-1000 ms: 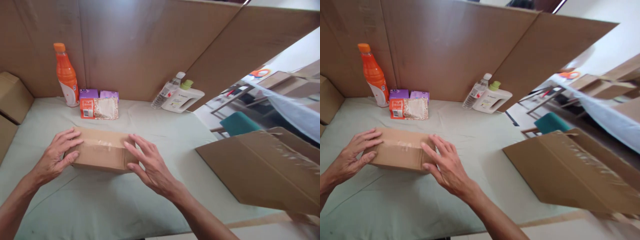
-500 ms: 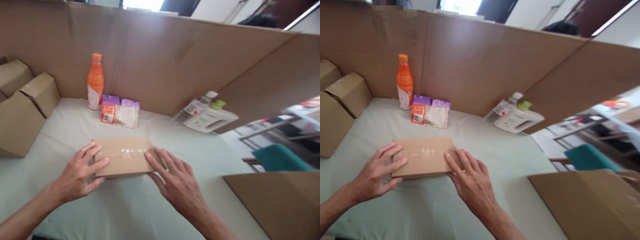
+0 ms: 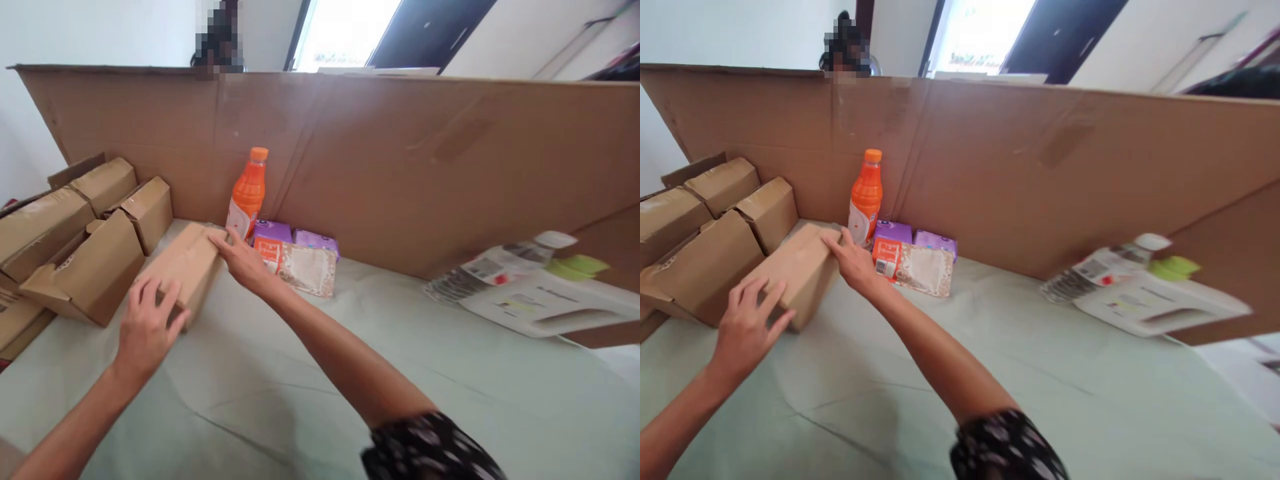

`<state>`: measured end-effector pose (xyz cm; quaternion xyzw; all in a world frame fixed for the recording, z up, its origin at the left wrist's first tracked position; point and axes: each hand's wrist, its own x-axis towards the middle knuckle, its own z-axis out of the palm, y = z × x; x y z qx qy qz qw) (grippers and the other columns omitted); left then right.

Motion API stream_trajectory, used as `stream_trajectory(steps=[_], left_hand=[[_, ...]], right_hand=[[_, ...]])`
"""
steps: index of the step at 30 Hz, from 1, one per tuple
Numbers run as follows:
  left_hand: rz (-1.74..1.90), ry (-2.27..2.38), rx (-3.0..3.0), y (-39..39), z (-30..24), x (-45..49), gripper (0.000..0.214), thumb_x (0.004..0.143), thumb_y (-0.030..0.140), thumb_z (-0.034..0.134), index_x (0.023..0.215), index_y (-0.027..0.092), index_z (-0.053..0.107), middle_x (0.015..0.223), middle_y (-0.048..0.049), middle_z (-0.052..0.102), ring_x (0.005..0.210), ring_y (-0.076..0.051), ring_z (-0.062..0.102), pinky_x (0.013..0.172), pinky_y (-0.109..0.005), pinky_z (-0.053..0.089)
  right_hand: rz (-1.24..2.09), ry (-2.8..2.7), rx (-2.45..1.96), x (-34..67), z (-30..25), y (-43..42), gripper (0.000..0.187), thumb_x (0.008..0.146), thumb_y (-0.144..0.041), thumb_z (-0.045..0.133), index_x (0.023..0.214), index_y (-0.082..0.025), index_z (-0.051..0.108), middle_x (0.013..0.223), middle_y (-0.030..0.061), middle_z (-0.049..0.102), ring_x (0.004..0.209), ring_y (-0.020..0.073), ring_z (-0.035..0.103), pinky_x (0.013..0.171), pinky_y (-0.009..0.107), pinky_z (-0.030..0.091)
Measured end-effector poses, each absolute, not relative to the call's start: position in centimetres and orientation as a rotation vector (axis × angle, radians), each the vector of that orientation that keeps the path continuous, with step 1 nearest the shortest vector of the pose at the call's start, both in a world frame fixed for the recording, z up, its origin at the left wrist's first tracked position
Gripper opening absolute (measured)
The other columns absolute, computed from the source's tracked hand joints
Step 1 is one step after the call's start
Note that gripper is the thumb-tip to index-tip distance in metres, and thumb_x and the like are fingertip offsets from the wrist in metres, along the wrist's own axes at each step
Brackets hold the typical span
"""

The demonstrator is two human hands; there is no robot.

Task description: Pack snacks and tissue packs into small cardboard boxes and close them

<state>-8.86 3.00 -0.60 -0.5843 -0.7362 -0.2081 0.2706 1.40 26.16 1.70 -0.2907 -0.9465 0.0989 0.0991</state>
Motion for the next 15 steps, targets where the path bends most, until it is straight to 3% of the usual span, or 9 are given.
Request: stream_trajectory(steps=[8, 13, 15], left_hand=[[-0.603, -2.124, -1.384, 15.0, -1.2, -18.5, 0.039, 0.091, 0.032, 0.063, 0.127, 0.018, 0.062, 0.119, -0.0217, 0.059, 0.118, -0.040, 0.050, 0.093, -0.059, 0.050], [-0.621, -2.168, -1.428, 15.6, 0.0, -20.4, 0.036, 0.094, 0.038, 0.057, 0.122, 0.017, 0.063, 0.117, -0.0191, 0.059, 0.120, -0.041, 0.049, 0.097, -0.063, 0.045], [-0.675, -2.157, -1.527, 15.4, 1.1, -20.6, 0.032, 0.095, 0.039, 0.054, 0.116, 0.016, 0.064, 0.114, -0.0158, 0.059, 0.120, -0.041, 0.050, 0.100, -0.068, 0.040]], right_hand=[[0.576, -2.656, -0.832, -12.7, 0.3, 33.6, 0.083, 0.088, -0.001, 0.045, 0.165, -0.020, 0.018, 0.168, 0.0200, 0.021, 0.141, 0.0337, 0.050, 0.111, 0.050, 0.046], [0.628, -2.633, -0.747, -13.5, 1.3, 33.5, 0.088, 0.086, -0.002, 0.052, 0.165, -0.011, 0.012, 0.168, 0.0246, 0.020, 0.138, 0.0301, 0.053, 0.112, 0.044, 0.047], [0.601, -2.629, -0.725, -11.2, 2.0, 31.6, 0.082, 0.089, -0.003, 0.049, 0.164, -0.011, 0.016, 0.166, 0.0192, 0.029, 0.137, 0.0237, 0.054, 0.112, 0.035, 0.046]])
